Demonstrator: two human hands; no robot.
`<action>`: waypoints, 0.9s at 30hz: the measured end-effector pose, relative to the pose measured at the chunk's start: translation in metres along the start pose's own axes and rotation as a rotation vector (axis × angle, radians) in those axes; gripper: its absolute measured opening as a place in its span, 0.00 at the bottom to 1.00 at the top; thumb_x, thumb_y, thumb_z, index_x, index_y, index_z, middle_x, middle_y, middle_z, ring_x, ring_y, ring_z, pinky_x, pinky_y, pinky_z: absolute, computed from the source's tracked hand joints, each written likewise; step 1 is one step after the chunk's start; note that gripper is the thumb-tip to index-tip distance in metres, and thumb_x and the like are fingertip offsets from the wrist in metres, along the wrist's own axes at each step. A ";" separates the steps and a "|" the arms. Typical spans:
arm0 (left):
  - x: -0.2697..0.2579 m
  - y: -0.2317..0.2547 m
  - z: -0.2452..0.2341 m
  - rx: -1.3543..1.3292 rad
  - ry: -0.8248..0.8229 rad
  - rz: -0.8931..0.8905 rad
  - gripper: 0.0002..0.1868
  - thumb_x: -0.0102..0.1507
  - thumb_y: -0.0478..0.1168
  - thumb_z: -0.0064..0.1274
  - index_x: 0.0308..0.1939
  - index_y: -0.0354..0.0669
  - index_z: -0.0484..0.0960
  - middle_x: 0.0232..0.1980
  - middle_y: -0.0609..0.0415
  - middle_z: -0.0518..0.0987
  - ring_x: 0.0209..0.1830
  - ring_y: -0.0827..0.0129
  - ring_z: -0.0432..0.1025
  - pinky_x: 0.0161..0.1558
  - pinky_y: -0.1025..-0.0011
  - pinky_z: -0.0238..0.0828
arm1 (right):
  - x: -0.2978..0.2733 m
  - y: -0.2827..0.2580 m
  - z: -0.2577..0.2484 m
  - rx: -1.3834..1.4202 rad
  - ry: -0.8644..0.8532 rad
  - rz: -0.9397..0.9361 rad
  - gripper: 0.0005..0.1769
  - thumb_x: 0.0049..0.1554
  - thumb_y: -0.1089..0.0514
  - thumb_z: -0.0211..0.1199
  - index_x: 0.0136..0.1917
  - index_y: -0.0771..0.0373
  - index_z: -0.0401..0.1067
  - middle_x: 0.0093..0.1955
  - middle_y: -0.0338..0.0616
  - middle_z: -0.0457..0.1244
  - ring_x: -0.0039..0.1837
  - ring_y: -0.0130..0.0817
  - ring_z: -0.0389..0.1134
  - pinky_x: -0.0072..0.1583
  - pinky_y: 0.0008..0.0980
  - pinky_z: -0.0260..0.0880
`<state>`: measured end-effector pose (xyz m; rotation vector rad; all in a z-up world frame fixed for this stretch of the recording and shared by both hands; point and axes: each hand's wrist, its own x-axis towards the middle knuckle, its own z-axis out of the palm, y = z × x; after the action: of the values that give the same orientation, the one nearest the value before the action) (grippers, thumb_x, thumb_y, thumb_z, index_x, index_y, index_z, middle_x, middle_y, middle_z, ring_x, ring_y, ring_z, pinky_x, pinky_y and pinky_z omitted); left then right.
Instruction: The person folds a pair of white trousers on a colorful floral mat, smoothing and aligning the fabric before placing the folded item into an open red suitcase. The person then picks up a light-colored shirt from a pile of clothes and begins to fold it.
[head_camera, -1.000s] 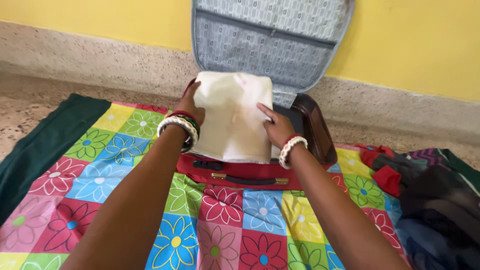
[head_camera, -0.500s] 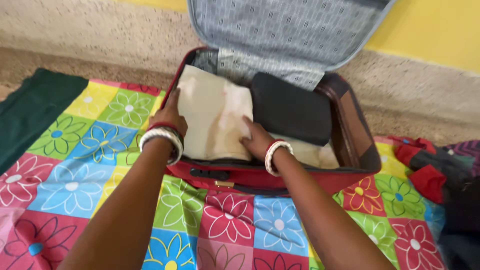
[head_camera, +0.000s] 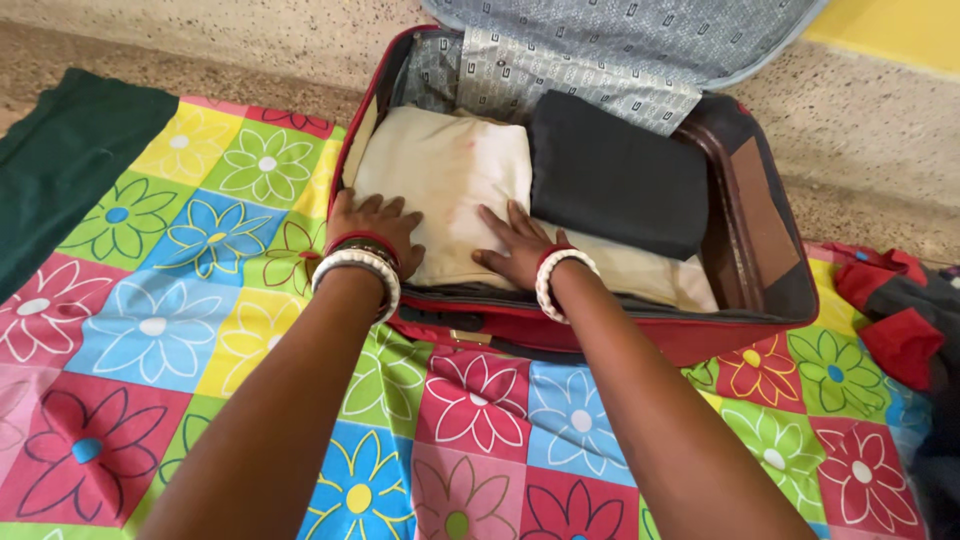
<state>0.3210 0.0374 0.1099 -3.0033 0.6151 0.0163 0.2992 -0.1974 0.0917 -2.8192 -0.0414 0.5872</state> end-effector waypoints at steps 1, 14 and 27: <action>0.001 -0.001 -0.001 0.004 0.057 0.008 0.24 0.61 0.56 0.48 0.61 0.64 0.78 0.70 0.58 0.71 0.71 0.63 0.63 0.70 0.50 0.45 | 0.009 0.002 0.003 0.004 0.023 -0.044 0.49 0.60 0.28 0.49 0.85 0.38 0.34 0.86 0.54 0.26 0.86 0.50 0.29 0.81 0.50 0.36; -0.068 0.061 -0.044 -0.442 -0.142 -0.084 0.25 0.72 0.61 0.31 0.64 0.63 0.76 0.62 0.51 0.78 0.66 0.56 0.69 0.76 0.41 0.39 | -0.136 0.053 -0.022 -0.105 -0.007 0.046 0.37 0.64 0.31 0.37 0.82 0.41 0.46 0.86 0.35 0.41 0.86 0.36 0.39 0.78 0.55 0.32; -0.133 0.257 -0.146 -0.510 -0.032 0.167 0.34 0.67 0.62 0.39 0.77 0.69 0.56 0.81 0.59 0.54 0.83 0.56 0.42 0.72 0.26 0.22 | -0.300 0.162 -0.063 0.026 0.109 -0.108 0.39 0.64 0.33 0.41 0.82 0.53 0.50 0.77 0.56 0.57 0.77 0.48 0.59 0.75 0.37 0.56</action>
<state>0.0969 -0.1567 0.2406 -3.4076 0.9903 0.2699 0.0450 -0.3937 0.2223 -2.7976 -0.1628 0.4063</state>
